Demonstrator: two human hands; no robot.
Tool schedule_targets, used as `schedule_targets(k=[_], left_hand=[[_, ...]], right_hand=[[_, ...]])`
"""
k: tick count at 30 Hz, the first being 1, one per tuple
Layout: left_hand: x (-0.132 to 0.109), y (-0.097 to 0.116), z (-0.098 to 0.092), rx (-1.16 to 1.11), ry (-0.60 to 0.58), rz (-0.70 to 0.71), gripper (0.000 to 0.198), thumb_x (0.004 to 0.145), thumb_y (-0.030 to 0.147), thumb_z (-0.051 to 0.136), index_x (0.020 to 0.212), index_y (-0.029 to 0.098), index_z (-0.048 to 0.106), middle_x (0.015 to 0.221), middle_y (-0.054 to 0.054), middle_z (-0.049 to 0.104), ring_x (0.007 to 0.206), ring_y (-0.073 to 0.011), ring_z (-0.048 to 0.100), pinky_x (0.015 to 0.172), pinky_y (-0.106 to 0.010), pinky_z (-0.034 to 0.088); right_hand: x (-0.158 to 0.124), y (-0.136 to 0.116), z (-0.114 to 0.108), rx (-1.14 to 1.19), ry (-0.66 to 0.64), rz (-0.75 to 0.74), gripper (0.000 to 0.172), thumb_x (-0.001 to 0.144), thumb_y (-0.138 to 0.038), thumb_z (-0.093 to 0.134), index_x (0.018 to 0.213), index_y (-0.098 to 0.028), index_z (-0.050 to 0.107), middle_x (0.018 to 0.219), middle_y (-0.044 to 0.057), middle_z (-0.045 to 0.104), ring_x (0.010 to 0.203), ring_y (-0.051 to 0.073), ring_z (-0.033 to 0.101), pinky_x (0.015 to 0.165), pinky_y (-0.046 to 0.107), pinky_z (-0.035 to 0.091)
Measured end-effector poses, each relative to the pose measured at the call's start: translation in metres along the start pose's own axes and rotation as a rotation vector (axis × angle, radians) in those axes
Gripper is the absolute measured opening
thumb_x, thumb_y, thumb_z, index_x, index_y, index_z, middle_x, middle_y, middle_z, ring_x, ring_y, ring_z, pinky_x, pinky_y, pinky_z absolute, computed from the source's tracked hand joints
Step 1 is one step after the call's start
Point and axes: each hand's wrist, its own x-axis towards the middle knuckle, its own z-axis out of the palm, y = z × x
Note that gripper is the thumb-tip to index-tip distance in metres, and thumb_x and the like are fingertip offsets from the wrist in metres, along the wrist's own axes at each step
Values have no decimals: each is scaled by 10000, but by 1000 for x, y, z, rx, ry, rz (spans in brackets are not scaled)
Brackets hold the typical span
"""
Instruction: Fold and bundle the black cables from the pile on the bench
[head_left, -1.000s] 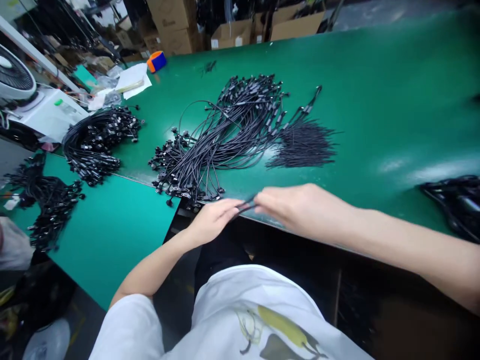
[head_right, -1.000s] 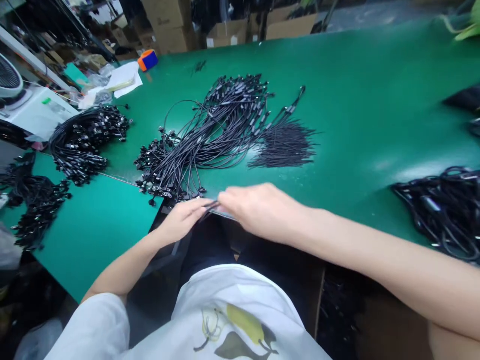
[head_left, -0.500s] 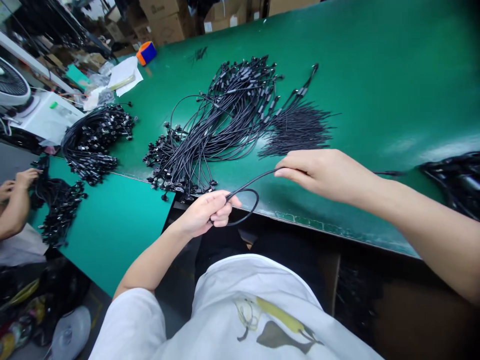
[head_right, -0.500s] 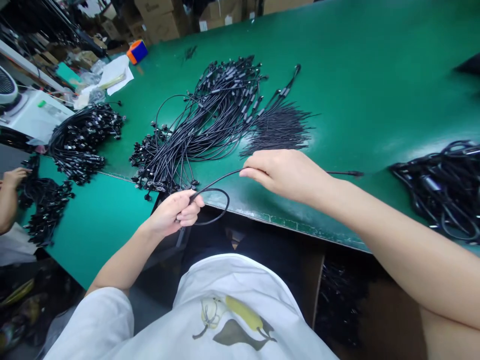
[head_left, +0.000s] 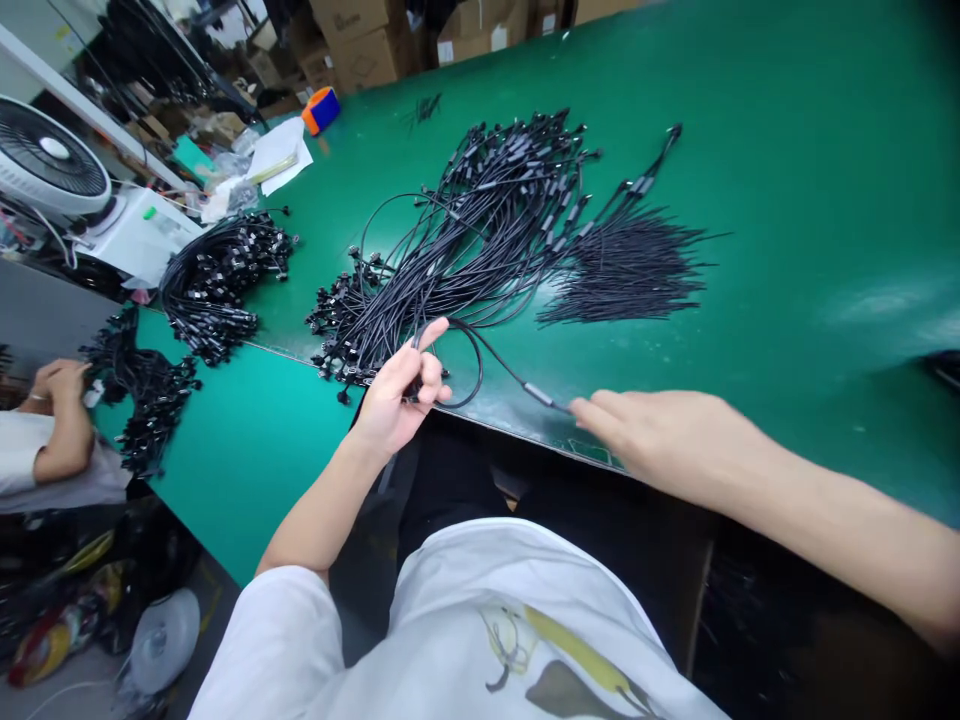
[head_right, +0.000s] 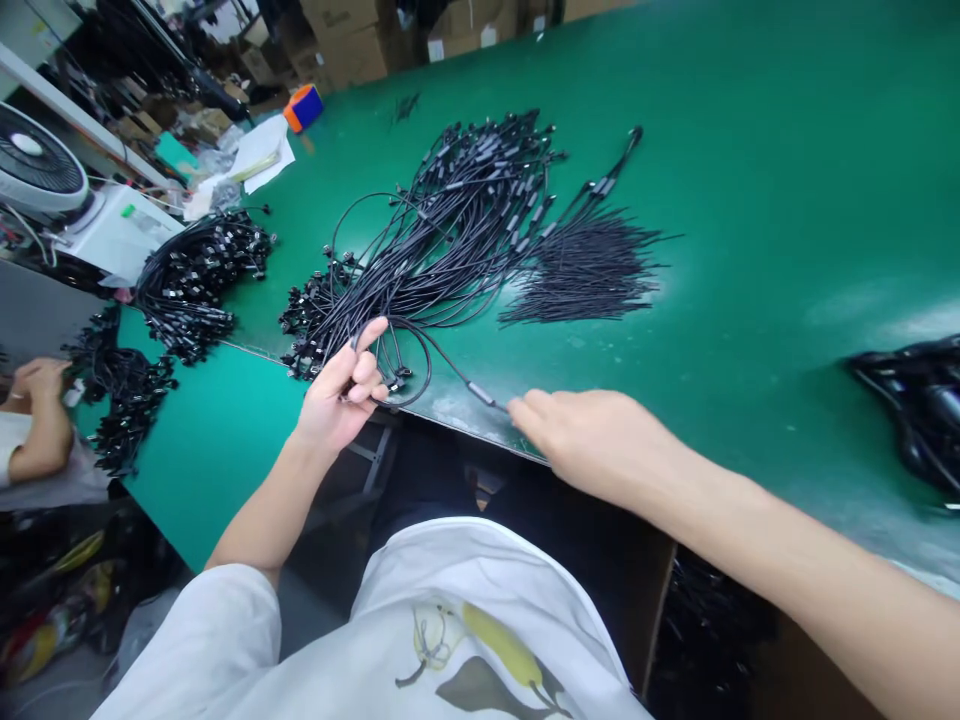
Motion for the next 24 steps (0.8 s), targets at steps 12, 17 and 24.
schedule_targets(k=[12, 17, 24], left_hand=[[2, -38, 26, 411, -368, -106, 431, 891, 581, 570, 865, 151, 585, 561, 54, 431, 524, -90, 401, 569, -256, 365], [9, -54, 33, 29, -137, -107, 414, 835, 555, 668, 767, 178, 511, 654, 22, 498, 597, -104, 496, 611, -255, 414], [-2, -88, 41, 23, -104, -235, 544, 835, 692, 559, 669, 195, 413, 610, 45, 408, 647, -127, 519, 791, -329, 466]], right_hand=[[55, 1, -6, 814, 313, 325, 386, 906, -525, 584, 742, -175, 589, 701, 8, 589, 651, 105, 505, 618, 233, 339], [58, -27, 34, 1550, 542, 736, 457, 863, -644, 573, 819, -194, 509, 690, -25, 477, 630, 94, 490, 598, 226, 402], [58, -55, 48, 1878, 690, 938, 398, 877, -589, 595, 853, -211, 473, 593, -85, 268, 452, 40, 245, 414, 181, 204]])
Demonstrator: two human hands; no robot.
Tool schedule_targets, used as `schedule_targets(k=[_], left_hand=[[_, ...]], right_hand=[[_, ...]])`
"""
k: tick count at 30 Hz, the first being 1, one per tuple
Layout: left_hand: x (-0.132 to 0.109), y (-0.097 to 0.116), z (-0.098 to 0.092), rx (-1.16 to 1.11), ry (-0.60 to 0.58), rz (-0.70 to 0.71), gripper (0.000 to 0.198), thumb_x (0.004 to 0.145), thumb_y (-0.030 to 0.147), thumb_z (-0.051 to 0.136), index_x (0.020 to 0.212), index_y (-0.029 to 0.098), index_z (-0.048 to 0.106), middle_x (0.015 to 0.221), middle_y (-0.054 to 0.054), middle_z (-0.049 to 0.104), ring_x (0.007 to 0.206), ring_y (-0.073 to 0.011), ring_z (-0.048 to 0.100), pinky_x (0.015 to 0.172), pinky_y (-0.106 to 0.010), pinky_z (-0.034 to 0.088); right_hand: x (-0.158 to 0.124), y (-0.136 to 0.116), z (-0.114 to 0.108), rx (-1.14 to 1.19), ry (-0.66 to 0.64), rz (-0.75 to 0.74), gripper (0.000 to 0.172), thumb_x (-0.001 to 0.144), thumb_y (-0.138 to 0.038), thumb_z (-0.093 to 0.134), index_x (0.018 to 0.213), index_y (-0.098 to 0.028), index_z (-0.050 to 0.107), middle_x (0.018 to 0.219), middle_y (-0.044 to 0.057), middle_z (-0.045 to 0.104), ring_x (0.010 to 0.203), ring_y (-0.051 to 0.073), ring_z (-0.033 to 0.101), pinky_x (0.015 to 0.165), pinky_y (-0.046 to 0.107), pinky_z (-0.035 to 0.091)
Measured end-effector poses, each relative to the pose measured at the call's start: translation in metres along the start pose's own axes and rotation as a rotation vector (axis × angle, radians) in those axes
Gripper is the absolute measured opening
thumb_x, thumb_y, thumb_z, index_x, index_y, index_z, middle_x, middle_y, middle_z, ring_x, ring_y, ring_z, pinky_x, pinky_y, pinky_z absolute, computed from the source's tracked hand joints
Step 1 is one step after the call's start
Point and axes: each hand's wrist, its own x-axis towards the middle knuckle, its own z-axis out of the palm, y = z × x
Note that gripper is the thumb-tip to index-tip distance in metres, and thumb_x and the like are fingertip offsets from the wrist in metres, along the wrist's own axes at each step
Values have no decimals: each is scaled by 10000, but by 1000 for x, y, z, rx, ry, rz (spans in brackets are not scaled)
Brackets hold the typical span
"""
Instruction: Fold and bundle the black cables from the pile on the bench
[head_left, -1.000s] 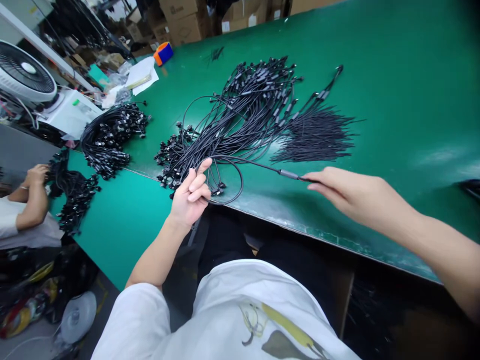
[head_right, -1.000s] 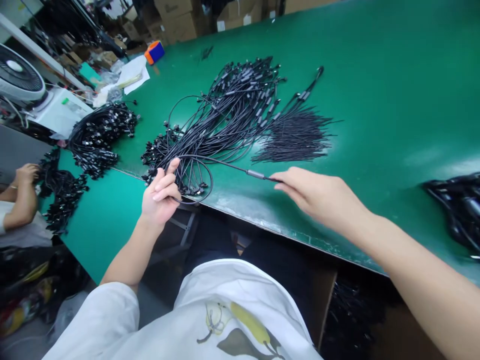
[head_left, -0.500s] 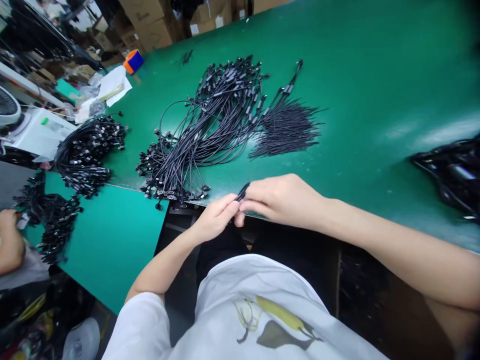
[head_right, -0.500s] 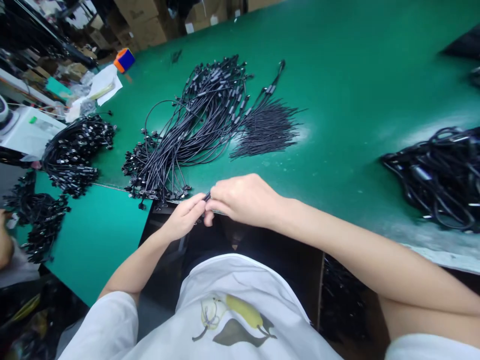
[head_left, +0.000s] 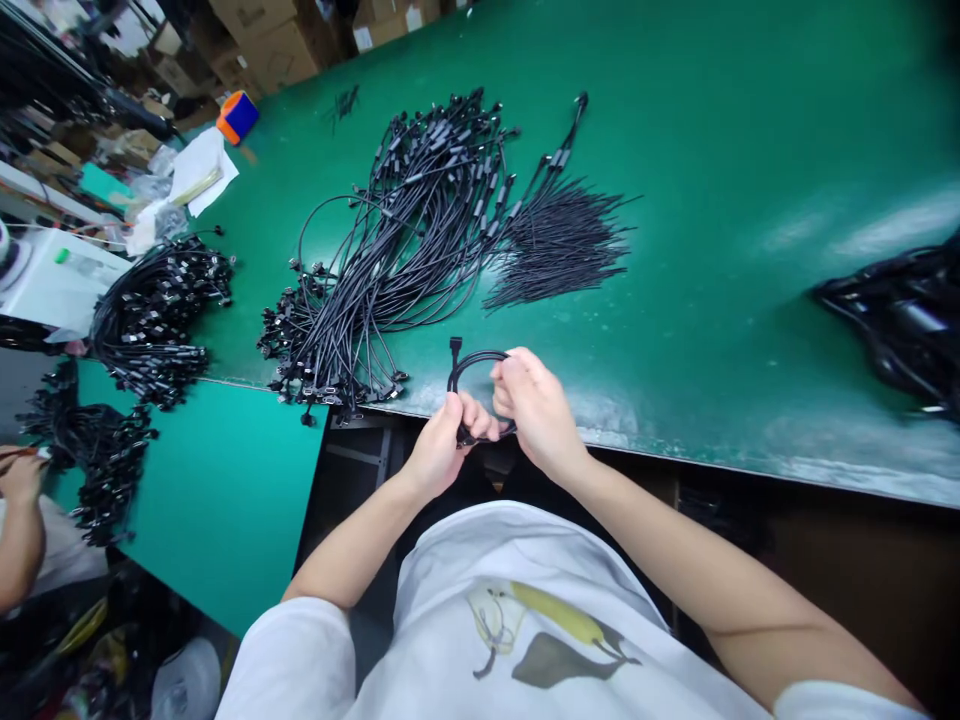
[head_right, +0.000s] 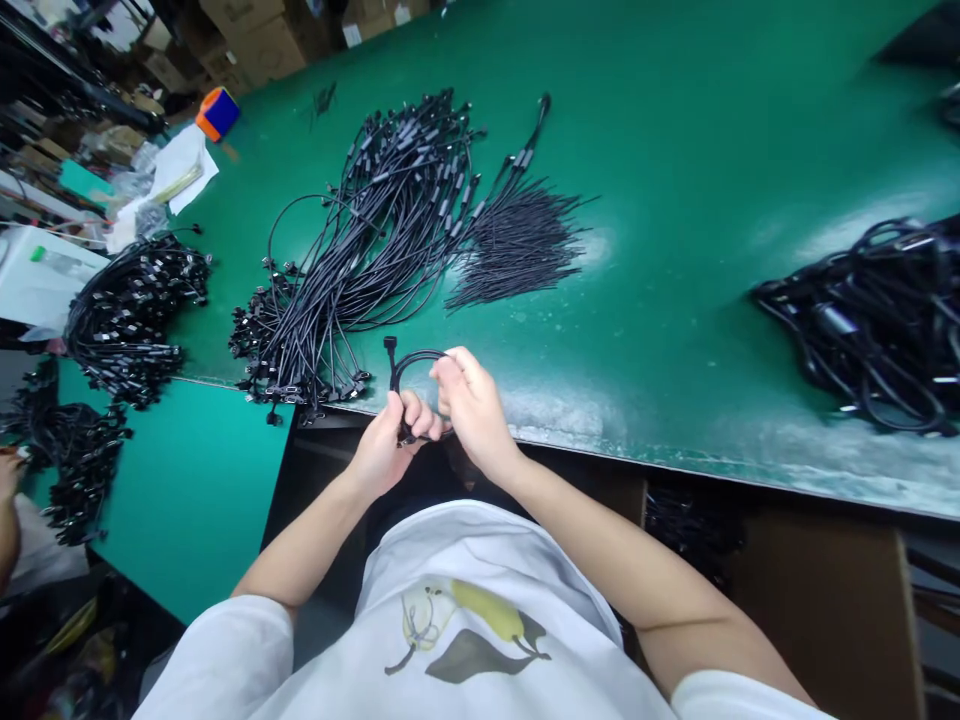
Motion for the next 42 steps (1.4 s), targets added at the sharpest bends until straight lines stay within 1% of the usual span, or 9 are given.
schedule_targets(k=[4, 9, 16, 21, 26, 30, 35, 38, 42], left_hand=[[3, 0, -3, 173, -28, 39, 572, 781, 727, 592, 686, 212, 363, 617, 61, 392, 613, -107, 444, 779, -328, 456], [3, 4, -14, 537, -65, 15, 536, 667, 410, 835, 751, 214, 344, 710, 67, 429, 652, -88, 421, 674, -256, 390], [-6, -9, -14, 945, -197, -84, 230, 746, 237, 663, 731, 188, 438, 642, 56, 461, 582, -95, 451, 547, -244, 331], [-8, -18, -10, 823, -110, -30, 173, 758, 228, 662, 766, 167, 501, 673, 35, 517, 603, -101, 472, 588, -254, 371], [-7, -14, -4, 327, -327, -144, 268, 811, 357, 688, 902, 167, 521, 741, 6, 597, 642, -122, 578, 692, -296, 469], [-5, -13, -1, 35, -324, -239, 425, 875, 590, 562, 881, 172, 488, 655, 39, 502, 500, -84, 482, 530, -247, 382], [-1, -13, 3, -5, -309, -294, 501, 799, 622, 666, 887, 147, 534, 642, 48, 445, 534, -84, 463, 560, -255, 384], [2, -17, 1, 90, -334, -252, 522, 808, 668, 621, 829, 156, 521, 625, 50, 427, 539, -86, 444, 569, -261, 377], [5, -25, 0, 331, -320, -163, 526, 870, 662, 528, 707, 163, 487, 583, 32, 452, 548, -91, 454, 586, -267, 377]], right_hand=[[-1, -2, -2, -70, -52, -30, 337, 872, -536, 622, 934, -216, 535, 658, -61, 390, 471, 41, 322, 425, 189, 283], [-14, -5, 4, -248, -101, -179, 324, 941, -518, 521, 1054, -218, 569, 1201, 75, 564, 721, 80, 548, 610, 236, 485], [-19, 1, 2, -267, -254, -112, 400, 948, -565, 490, 1172, -241, 416, 832, -15, 573, 583, 84, 496, 497, 214, 415], [-8, -15, -6, -479, -366, -245, 496, 912, -687, 446, 866, -197, 503, 654, -28, 493, 575, 88, 467, 614, 252, 413], [0, -23, -2, -349, -301, -185, 535, 913, -714, 401, 752, -206, 447, 520, -73, 360, 464, 68, 373, 692, 278, 470], [2, -21, 2, -230, -237, -142, 538, 907, -720, 406, 740, -209, 440, 482, -96, 298, 442, 62, 346, 830, 319, 506], [3, -21, -1, -206, -194, -90, 516, 922, -691, 418, 744, -208, 454, 520, -74, 349, 495, 73, 412, 856, 310, 495], [4, -16, -6, -259, -182, -95, 548, 902, -722, 418, 728, -204, 462, 516, -48, 374, 590, 104, 495, 735, 268, 476], [3, -6, -12, -216, -159, -68, 560, 861, -741, 482, 724, -199, 458, 502, -58, 383, 525, 85, 422, 607, 242, 416]])
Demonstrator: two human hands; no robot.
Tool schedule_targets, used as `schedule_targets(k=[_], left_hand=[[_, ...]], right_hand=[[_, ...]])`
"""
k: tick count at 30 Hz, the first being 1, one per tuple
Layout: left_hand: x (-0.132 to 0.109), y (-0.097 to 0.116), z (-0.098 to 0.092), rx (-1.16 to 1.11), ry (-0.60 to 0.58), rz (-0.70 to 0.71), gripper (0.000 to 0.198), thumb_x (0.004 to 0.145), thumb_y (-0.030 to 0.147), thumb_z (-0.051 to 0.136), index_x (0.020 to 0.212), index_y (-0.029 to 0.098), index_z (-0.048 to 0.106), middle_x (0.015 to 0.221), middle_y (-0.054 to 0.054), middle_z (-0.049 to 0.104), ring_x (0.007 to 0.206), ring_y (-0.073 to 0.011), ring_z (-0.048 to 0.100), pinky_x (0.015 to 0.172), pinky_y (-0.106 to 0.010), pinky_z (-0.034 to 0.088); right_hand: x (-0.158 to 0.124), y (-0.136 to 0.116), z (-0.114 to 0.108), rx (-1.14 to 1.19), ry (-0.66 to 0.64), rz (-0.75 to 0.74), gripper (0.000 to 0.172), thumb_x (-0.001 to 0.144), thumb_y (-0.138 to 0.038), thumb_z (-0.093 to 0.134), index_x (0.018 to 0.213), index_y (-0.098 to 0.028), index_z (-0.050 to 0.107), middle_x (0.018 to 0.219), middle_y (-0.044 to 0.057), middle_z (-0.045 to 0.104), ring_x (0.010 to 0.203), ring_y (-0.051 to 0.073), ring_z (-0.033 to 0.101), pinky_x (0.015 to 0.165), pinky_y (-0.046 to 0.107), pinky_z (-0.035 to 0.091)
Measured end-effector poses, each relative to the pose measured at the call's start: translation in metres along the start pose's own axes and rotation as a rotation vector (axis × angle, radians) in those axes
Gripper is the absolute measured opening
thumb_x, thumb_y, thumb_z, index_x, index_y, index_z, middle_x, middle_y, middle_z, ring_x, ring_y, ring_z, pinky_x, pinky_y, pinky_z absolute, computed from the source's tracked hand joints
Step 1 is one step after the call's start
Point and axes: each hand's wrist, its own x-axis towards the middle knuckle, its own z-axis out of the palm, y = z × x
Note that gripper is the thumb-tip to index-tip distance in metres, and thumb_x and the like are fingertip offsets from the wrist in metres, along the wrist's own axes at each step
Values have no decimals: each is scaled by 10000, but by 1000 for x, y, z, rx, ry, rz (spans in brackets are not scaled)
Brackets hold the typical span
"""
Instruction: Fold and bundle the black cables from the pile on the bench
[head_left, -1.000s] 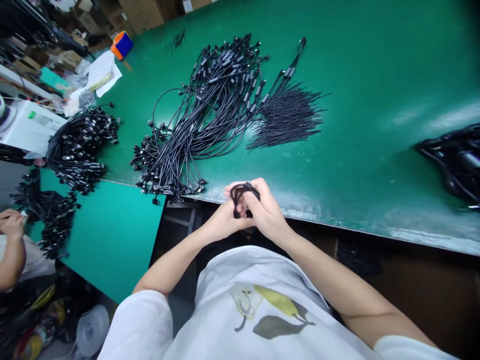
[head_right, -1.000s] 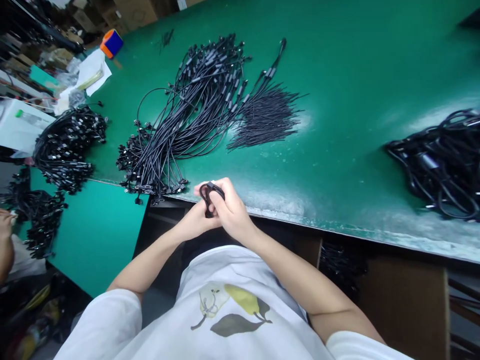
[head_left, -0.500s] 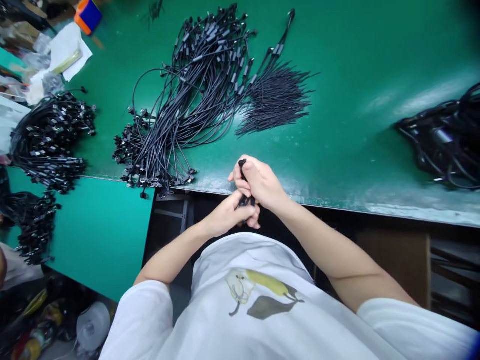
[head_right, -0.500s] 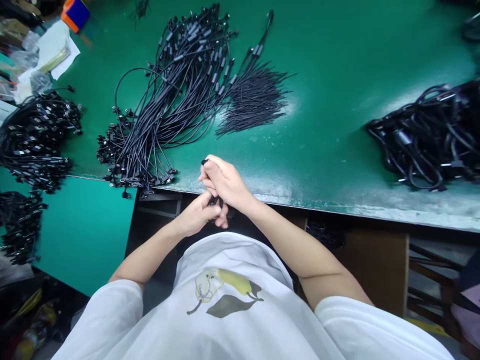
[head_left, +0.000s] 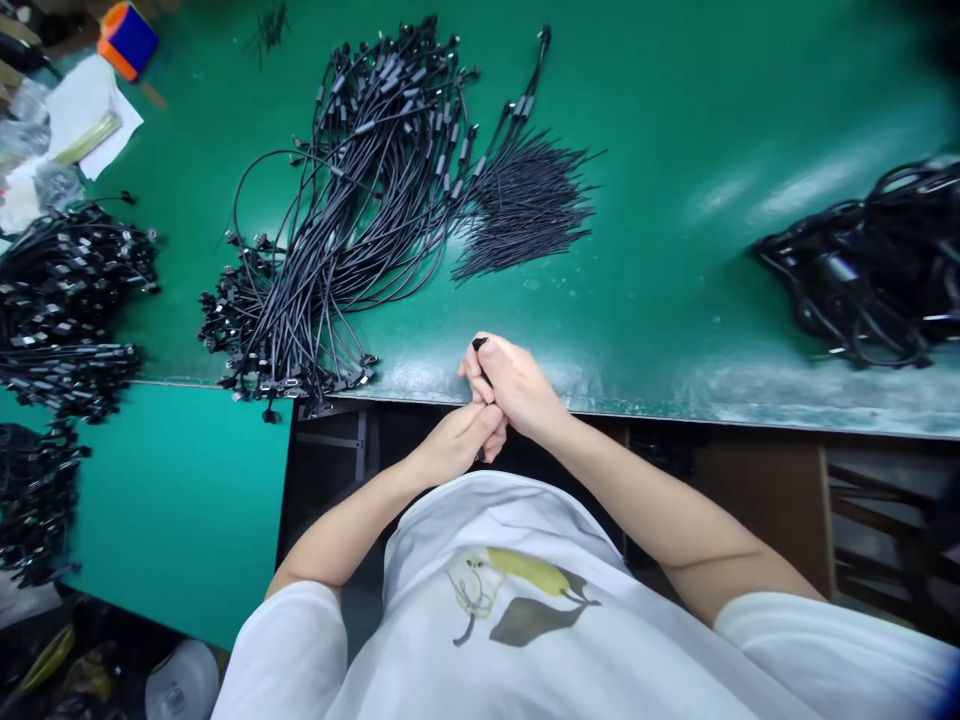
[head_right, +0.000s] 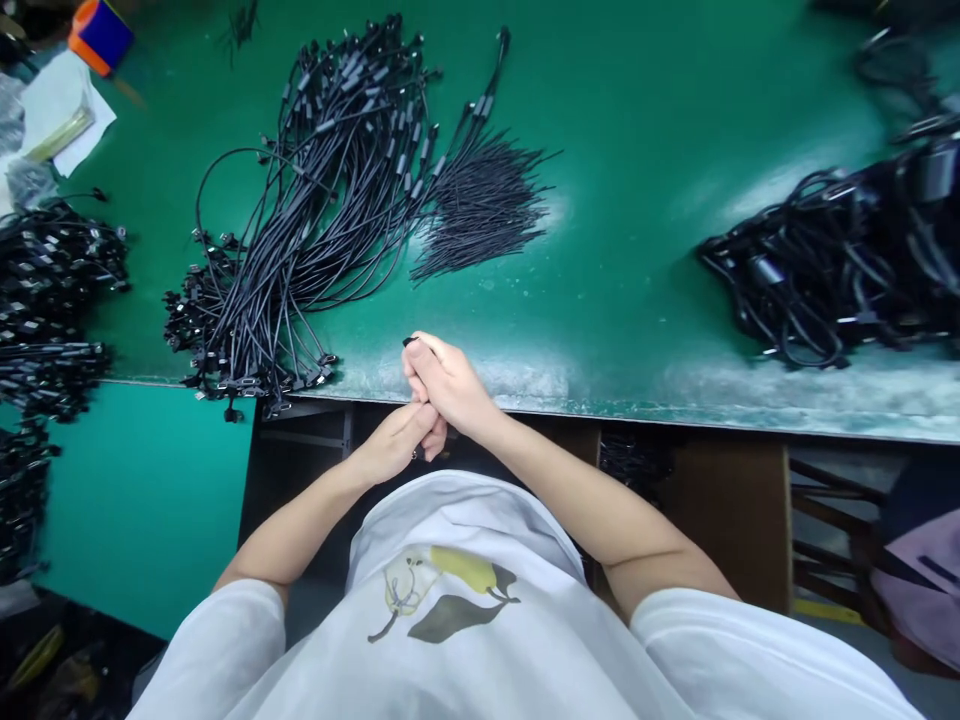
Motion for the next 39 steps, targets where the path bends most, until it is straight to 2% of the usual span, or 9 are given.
schedule_targets(k=[5, 10, 16, 18, 19, 23, 25, 32, 39], left_hand=[[5, 8, 11, -352, 52, -78, 535, 779, 669, 656, 751, 163, 484, 572, 74, 363, 477, -61, 376, 498, -227, 316], [12, 15, 5, -386, 128, -99, 526, 817, 682, 599, 851, 161, 531, 587, 72, 353, 470, -64, 330, 477, -223, 274], [10, 12, -27, 371, 177, 57, 401, 941, 531, 510, 806, 162, 593, 619, 21, 493, 594, -108, 437, 630, -273, 328], [9, 13, -34, 370, 193, 64, 395, 963, 508, 476, 785, 167, 566, 612, 27, 481, 585, -105, 432, 621, -272, 320], [10, 13, -36, 299, 218, 69, 397, 967, 512, 462, 785, 170, 547, 608, 34, 462, 574, -102, 423, 609, -269, 318], [17, 13, -41, -44, 326, 63, 405, 922, 557, 528, 788, 177, 493, 612, 58, 397, 530, -81, 377, 551, -251, 299], [20, 13, -40, -89, 326, 43, 411, 905, 561, 559, 787, 172, 494, 612, 59, 394, 525, -75, 376, 547, -248, 300], [19, 11, -37, -47, 397, 64, 427, 890, 579, 574, 812, 163, 526, 606, 54, 408, 532, -73, 399, 553, -249, 319], [18, 19, -37, -205, 345, 93, 420, 877, 541, 619, 1053, 170, 534, 599, 84, 383, 502, -63, 374, 528, -218, 305]], right_hand=[[8, -6, 6, 281, 98, -37, 619, 722, -762, 643, 634, -201, 399, 456, -88, 329, 452, 57, 340, 582, 242, 405], [23, -15, 3, 94, 184, -31, 571, 827, -690, 579, 600, -202, 389, 451, -65, 388, 434, 72, 392, 528, 242, 388], [36, -34, -59, -461, -381, -2, 385, 718, -471, 780, 921, -177, 636, 931, 21, 674, 850, 135, 609, 761, 253, 478], [51, -48, -88, -490, -651, 57, 415, 717, -452, 778, 1018, -183, 681, 1005, 37, 696, 906, 156, 639, 796, 266, 492], [62, -55, -102, -521, -658, 64, 374, 758, -455, 739, 1009, -181, 697, 977, 37, 705, 860, 147, 648, 774, 262, 495], [126, -69, -139, -778, 23, -134, 285, 965, -349, 470, 938, -151, 674, 894, 48, 679, 799, 104, 594, 779, 244, 456], [159, -65, -140, -945, 217, -145, 252, 973, -314, 467, 895, -150, 641, 914, 65, 642, 870, 118, 559, 833, 260, 431], [205, -32, -114, -1258, 315, 42, 111, 833, -180, 603, 743, -157, 542, 826, 83, 584, 806, 174, 522, 830, 357, 419], [154, -44, -113, -1126, 314, -194, 35, 831, -175, 578, 817, -167, 609, 817, 55, 628, 766, 170, 543, 758, 312, 406]])
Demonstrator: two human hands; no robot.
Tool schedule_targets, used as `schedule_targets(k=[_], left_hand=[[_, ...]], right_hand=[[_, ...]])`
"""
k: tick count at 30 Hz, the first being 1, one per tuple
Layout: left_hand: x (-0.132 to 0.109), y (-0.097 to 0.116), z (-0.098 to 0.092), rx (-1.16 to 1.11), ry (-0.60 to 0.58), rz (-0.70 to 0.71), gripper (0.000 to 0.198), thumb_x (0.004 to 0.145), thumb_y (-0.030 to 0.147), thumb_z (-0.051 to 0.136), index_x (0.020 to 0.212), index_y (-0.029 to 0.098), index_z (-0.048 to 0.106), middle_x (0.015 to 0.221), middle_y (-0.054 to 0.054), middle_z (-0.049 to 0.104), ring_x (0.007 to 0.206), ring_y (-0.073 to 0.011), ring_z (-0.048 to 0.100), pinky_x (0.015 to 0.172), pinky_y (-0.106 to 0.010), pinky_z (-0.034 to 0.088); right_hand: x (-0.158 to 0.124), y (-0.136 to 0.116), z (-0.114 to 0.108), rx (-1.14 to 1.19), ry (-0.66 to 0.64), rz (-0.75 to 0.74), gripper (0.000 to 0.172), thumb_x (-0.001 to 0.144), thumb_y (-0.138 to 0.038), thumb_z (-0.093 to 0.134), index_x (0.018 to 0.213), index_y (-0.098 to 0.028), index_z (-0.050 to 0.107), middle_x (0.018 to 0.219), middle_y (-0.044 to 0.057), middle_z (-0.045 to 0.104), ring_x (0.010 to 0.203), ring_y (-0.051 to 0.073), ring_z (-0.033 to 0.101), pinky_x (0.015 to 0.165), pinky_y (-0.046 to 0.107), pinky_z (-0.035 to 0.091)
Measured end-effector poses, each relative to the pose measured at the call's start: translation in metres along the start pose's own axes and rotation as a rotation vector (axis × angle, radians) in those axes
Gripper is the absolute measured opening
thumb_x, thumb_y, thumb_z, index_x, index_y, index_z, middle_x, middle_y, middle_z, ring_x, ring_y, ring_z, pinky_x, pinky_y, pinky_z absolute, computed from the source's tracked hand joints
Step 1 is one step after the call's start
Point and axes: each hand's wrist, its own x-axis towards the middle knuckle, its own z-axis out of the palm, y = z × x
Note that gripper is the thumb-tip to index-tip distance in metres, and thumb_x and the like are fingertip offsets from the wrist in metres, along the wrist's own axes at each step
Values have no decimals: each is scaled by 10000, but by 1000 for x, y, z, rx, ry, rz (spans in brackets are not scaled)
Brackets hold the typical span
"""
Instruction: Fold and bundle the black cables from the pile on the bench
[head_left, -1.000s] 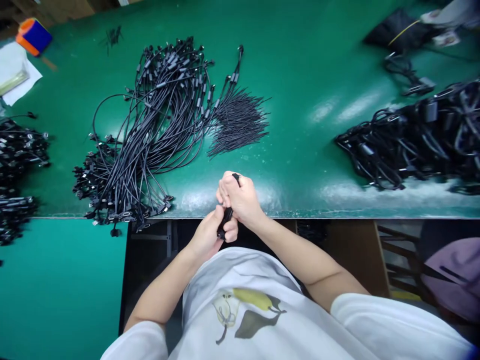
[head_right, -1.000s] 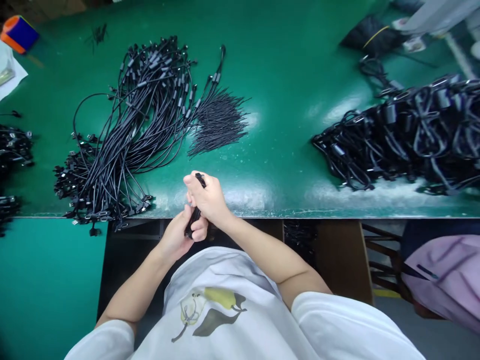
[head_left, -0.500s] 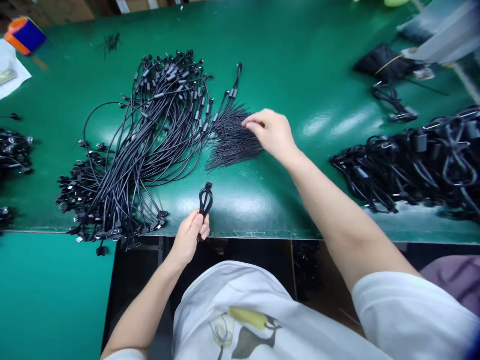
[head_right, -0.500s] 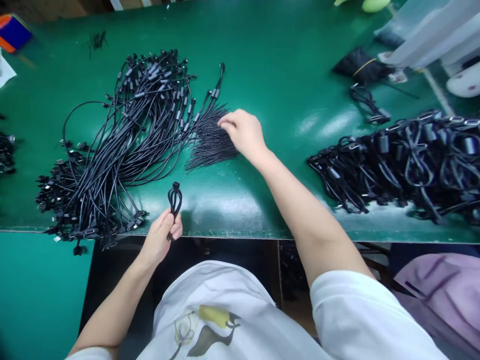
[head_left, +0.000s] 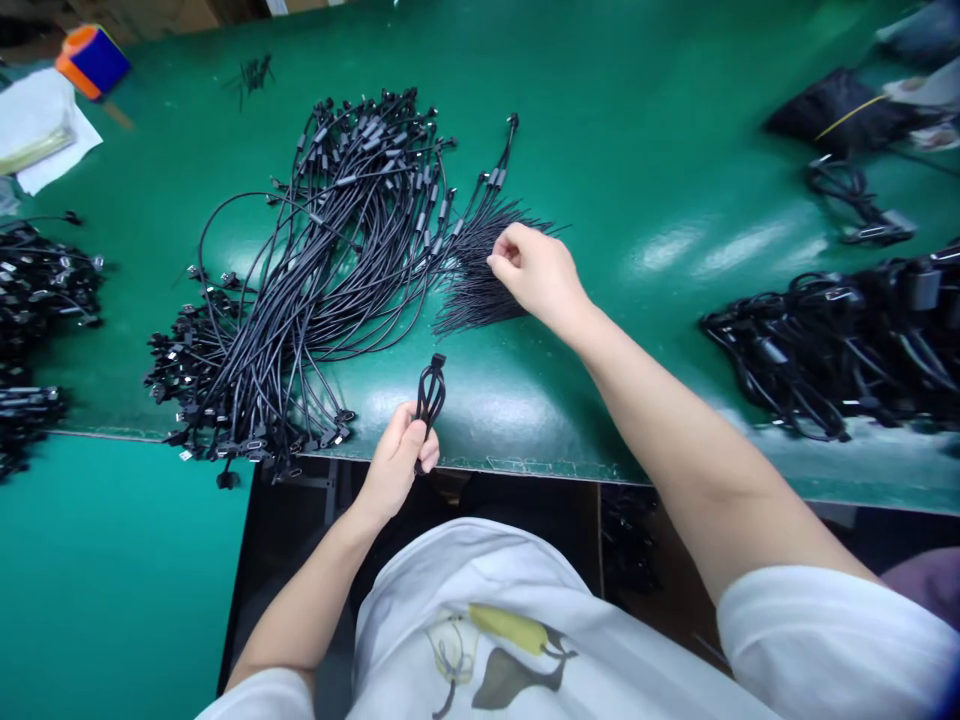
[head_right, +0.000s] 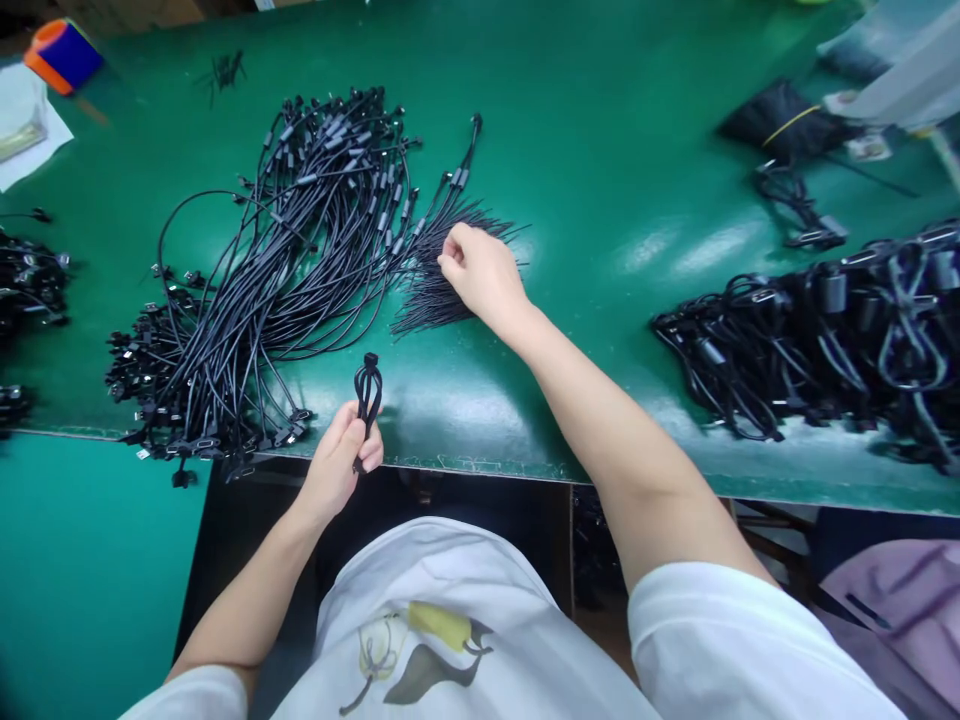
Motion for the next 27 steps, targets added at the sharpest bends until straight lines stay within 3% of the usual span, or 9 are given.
schedule_targets(k=[3, 4, 6, 9, 12, 14, 18, 22, 27], left_hand=[[2, 4, 4, -94, -53, 6, 532, 899, 498, 607, 1309, 200, 446, 613, 92, 375, 496, -66, 359, 526, -212, 304], [3, 3, 5, -109, -70, 2, 554, 900, 498, 604, 1336, 198, 439, 617, 91, 372, 494, -67, 353, 524, -213, 304], [4, 0, 6, -88, -85, -3, 534, 898, 510, 593, 1304, 175, 498, 624, 81, 375, 500, -68, 351, 523, -218, 307], [5, -7, 4, 133, -33, 82, 434, 933, 482, 533, 1199, 147, 606, 646, 55, 410, 541, -77, 373, 554, -227, 332], [0, -9, 2, 468, 58, 215, 363, 983, 381, 436, 1190, 157, 633, 694, 31, 479, 603, -92, 425, 630, -234, 382], [-6, -5, 2, 617, 57, 234, 353, 990, 338, 404, 1175, 155, 642, 740, 10, 543, 673, -113, 493, 707, -248, 424], [-22, 7, 1, 728, -101, 148, 347, 981, 333, 392, 1030, 131, 670, 822, -41, 641, 831, -175, 591, 816, -289, 466], [-34, 4, -3, 721, -147, 158, 304, 959, 282, 398, 1059, 163, 660, 873, -38, 653, 853, -168, 590, 817, -279, 459], [-35, -11, -7, 527, -90, 49, 285, 933, 333, 441, 979, 148, 653, 600, 37, 457, 580, -109, 432, 586, -234, 357]], right_hand=[[-64, -21, -1, 284, -287, -92, 104, 862, -260, 589, 846, -177, 649, 739, 10, 625, 669, 131, 539, 675, 265, 401], [-87, -28, 1, 353, -418, -130, 137, 882, -286, 577, 861, -181, 663, 732, 5, 626, 650, 123, 539, 649, 253, 398], [-128, -40, 6, 340, -502, -240, 159, 912, -269, 545, 893, -176, 674, 761, 11, 629, 651, 109, 538, 633, 239, 394], [-160, -51, 9, -15, -277, -521, 205, 953, -203, 482, 882, -163, 670, 749, 31, 607, 664, 116, 506, 644, 264, 365], [-161, -58, 6, -386, 7, -904, 253, 953, -130, 456, 827, -152, 674, 695, 36, 588, 649, 136, 463, 640, 309, 332], [-156, -62, 0, -459, 108, -1149, 248, 935, -89, 459, 867, -118, 696, 842, 74, 663, 784, 155, 535, 718, 317, 386], [-155, -72, -12, -453, 37, -1337, 288, 950, -102, 435, 1052, -66, 702, 1283, 123, 625, 1200, 222, 517, 973, 370, 410], [-162, -81, -16, -529, -21, -1414, 251, 941, -97, 453, 923, -83, 703, 970, 115, 681, 934, 199, 587, 893, 374, 427], [-164, -87, -15, -603, -57, -1514, 191, 921, -84, 493, 850, -104, 669, 757, 64, 597, 686, 158, 508, 726, 348, 392]])
